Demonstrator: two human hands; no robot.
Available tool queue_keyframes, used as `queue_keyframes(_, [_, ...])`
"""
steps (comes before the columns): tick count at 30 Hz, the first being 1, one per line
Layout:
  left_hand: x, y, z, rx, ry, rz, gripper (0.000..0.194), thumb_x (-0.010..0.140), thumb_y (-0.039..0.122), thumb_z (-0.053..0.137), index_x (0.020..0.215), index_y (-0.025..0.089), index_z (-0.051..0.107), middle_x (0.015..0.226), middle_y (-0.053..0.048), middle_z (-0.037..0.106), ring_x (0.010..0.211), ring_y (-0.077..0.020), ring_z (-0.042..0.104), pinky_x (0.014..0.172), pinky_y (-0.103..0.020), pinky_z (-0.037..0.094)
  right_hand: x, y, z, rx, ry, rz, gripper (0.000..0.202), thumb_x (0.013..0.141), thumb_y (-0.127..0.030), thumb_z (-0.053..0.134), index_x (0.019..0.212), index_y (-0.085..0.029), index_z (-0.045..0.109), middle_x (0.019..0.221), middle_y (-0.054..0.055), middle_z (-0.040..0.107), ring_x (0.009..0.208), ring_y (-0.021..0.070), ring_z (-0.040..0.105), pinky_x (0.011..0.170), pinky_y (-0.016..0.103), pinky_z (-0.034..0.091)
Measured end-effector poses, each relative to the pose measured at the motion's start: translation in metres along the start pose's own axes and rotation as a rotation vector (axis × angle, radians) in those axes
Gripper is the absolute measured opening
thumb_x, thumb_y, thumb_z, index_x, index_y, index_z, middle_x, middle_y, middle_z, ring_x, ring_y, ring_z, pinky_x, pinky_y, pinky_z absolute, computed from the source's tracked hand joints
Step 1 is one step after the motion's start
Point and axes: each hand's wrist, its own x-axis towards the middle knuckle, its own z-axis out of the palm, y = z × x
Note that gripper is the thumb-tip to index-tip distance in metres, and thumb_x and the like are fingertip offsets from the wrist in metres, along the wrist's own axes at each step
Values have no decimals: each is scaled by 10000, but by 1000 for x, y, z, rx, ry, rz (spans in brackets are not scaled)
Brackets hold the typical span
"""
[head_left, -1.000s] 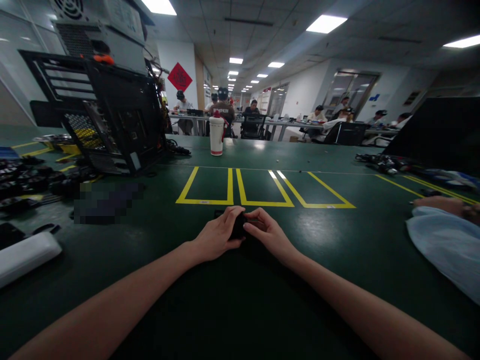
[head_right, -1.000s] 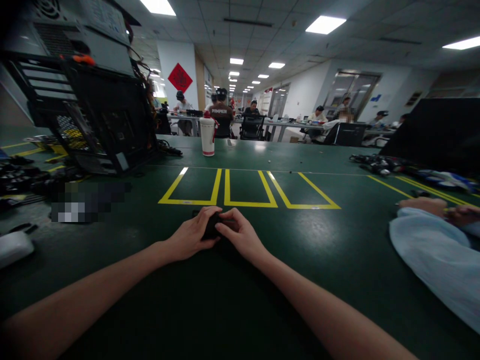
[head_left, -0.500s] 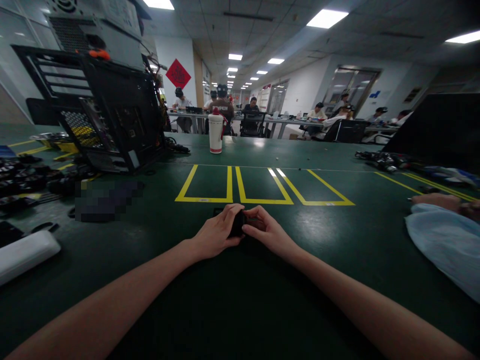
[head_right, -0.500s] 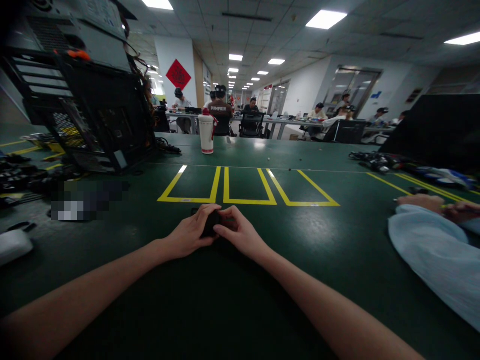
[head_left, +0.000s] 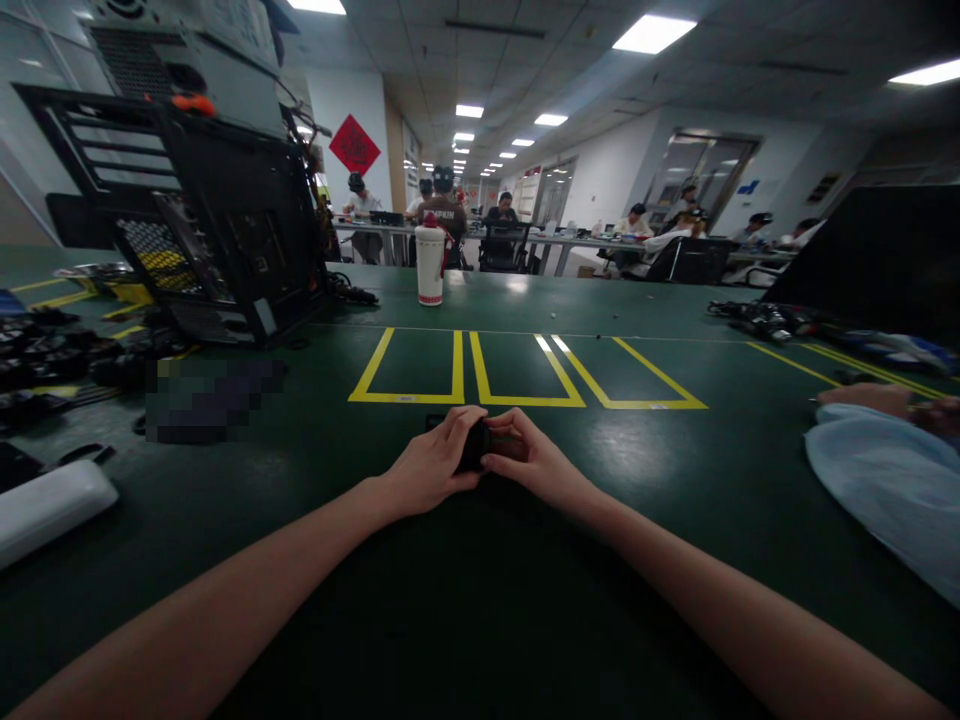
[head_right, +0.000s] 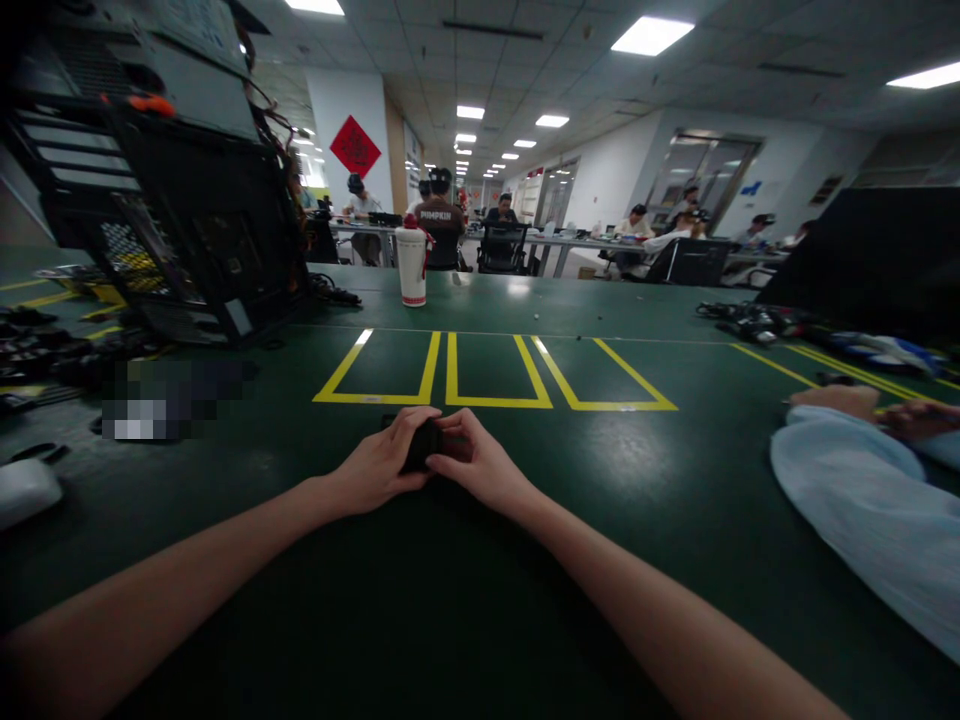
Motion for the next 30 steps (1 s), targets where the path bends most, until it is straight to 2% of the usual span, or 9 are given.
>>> queue_keyframes(5, [0, 0, 0, -4, 18, 16, 651, 736, 255, 561, 1240, 264, 148, 1246, -68, 329, 1078, -241, 438, 830, -414, 432, 1, 0, 3, -26, 65, -10, 173, 732, -231, 563, 881, -214, 476, 923, 9, 533, 891, 142, 551, 784, 323, 468])
queue_keyframes(9, [0, 0, 0, 4, 11, 10, 666, 729, 249, 569, 1242, 271, 145, 1252, -65, 321, 1069, -238, 443, 827, -416, 432, 2, 1, 1, -86, 105, 41, 256, 724, -247, 572, 958, -197, 483, 982, 43, 534, 934, 168, 537, 806, 356, 457])
queue_keyframes(12, [-1, 0, 0, 6, 7, 7, 672, 725, 246, 574, 1244, 266, 147, 1251, -64, 322, 1056, -231, 449, 827, -408, 433, 2, 0, -1, -90, 61, 69, 262, 716, -245, 579, 957, -181, 499, 992, 52, 542, 936, 172, 541, 842, 373, 440])
queue_keyframes(16, [-1, 0, -1, 14, -11, 3, 700, 710, 221, 585, 1250, 259, 141, 1254, -67, 318, 1040, -232, 458, 821, -408, 439, 1, -2, 0, 27, -22, 8, 316, 666, -183, 631, 936, -208, 470, 991, 17, 537, 958, 157, 541, 869, 346, 427])
queue_keyframes(21, [0, 0, 0, 0, 21, 20, 671, 728, 247, 568, 1245, 270, 142, 1249, -59, 324, 1083, -240, 429, 831, -418, 436, 1, -2, 2, -6, 72, 9, 171, 737, -242, 559, 883, -199, 482, 940, 17, 547, 932, 154, 542, 844, 352, 433])
queue_keyframes(24, [0, 0, 1, 0, 19, 19, 661, 729, 250, 567, 1241, 267, 150, 1248, -60, 324, 1081, -242, 431, 832, -423, 437, 3, -2, 1, -70, 110, 26, 214, 732, -232, 563, 928, -189, 489, 970, 40, 546, 946, 163, 534, 847, 359, 433])
queue_keyframes(27, [0, 0, 0, 8, 7, 18, 658, 730, 249, 568, 1241, 264, 155, 1255, -62, 318, 1069, -241, 439, 827, -423, 441, 3, -3, 1, -108, 98, 67, 247, 738, -230, 550, 971, -178, 489, 999, 60, 546, 959, 171, 534, 860, 370, 430])
queue_keyframes(30, [0, -1, 0, 11, 7, 16, 674, 721, 241, 577, 1244, 263, 152, 1253, -64, 320, 1065, -242, 441, 826, -424, 443, 1, -5, 2, -66, 37, 33, 246, 706, -188, 582, 931, -186, 482, 986, 39, 542, 953, 164, 543, 874, 362, 427])
